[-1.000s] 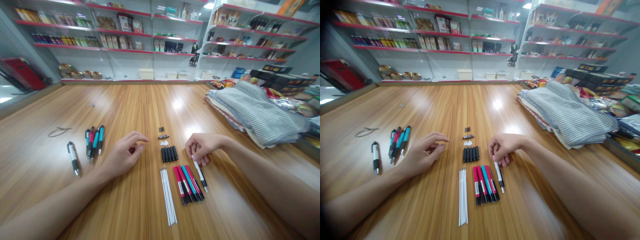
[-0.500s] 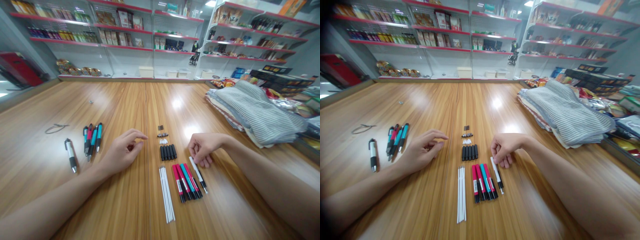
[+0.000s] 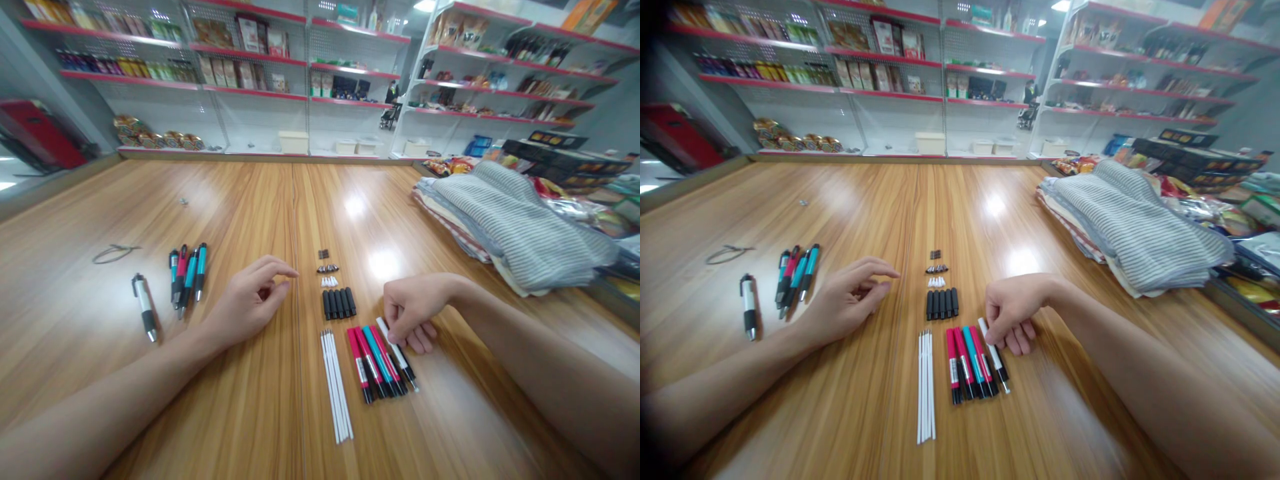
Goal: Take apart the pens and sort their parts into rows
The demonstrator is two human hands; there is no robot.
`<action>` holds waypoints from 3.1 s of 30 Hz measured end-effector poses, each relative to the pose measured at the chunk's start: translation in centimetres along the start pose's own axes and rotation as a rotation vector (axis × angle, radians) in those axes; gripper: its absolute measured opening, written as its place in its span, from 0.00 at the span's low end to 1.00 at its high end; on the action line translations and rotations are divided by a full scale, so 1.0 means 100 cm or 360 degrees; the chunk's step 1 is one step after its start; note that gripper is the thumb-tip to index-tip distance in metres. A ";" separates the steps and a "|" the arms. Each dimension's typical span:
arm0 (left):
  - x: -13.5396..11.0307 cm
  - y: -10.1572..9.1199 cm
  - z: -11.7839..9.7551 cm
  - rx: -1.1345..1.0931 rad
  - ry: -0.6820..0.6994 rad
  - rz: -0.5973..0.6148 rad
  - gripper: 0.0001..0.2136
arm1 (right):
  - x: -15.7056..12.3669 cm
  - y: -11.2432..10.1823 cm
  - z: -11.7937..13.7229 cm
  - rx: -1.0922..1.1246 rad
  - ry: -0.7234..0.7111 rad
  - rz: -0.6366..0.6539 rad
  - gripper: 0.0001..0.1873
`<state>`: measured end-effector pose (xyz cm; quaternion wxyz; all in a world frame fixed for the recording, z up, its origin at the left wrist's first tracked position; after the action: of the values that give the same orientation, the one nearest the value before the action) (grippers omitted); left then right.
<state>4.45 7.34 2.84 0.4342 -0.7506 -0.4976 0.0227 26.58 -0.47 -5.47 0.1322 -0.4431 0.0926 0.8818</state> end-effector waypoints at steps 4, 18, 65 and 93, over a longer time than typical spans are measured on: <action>0.001 -0.001 -0.003 0.0012 0.0041 -0.0010 0.09 | -0.001 0.003 0.000 -0.0027 0.0003 0.0044 0.24; 0.001 -0.002 -0.011 0.0072 0.0122 -0.0026 0.09 | -0.004 0.008 0.005 -0.0066 0.0019 0.0045 0.24; -0.007 -0.066 0.049 0.1982 -0.0776 -0.0089 0.27 | -0.035 -0.112 0.042 0.0969 -0.1502 -0.1589 0.13; -0.005 -0.066 0.055 0.1933 -0.0673 0.0023 0.18 | -0.033 -0.111 0.044 0.0722 -0.1378 -0.1661 0.14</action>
<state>-3.19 11.26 3.66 0.6743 -0.3536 -0.4658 0.4510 28.65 10.78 -0.72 0.6508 -0.0013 -0.0111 0.7592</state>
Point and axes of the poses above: each hand's wrist, its own x-axis towards the middle knuckle, its own y-axis out of the palm, z = x × y, the point moved 10 cm from there along x, towards the middle knuckle, and after that the axes turned 4 degrees about x, right-handed, at the moved point
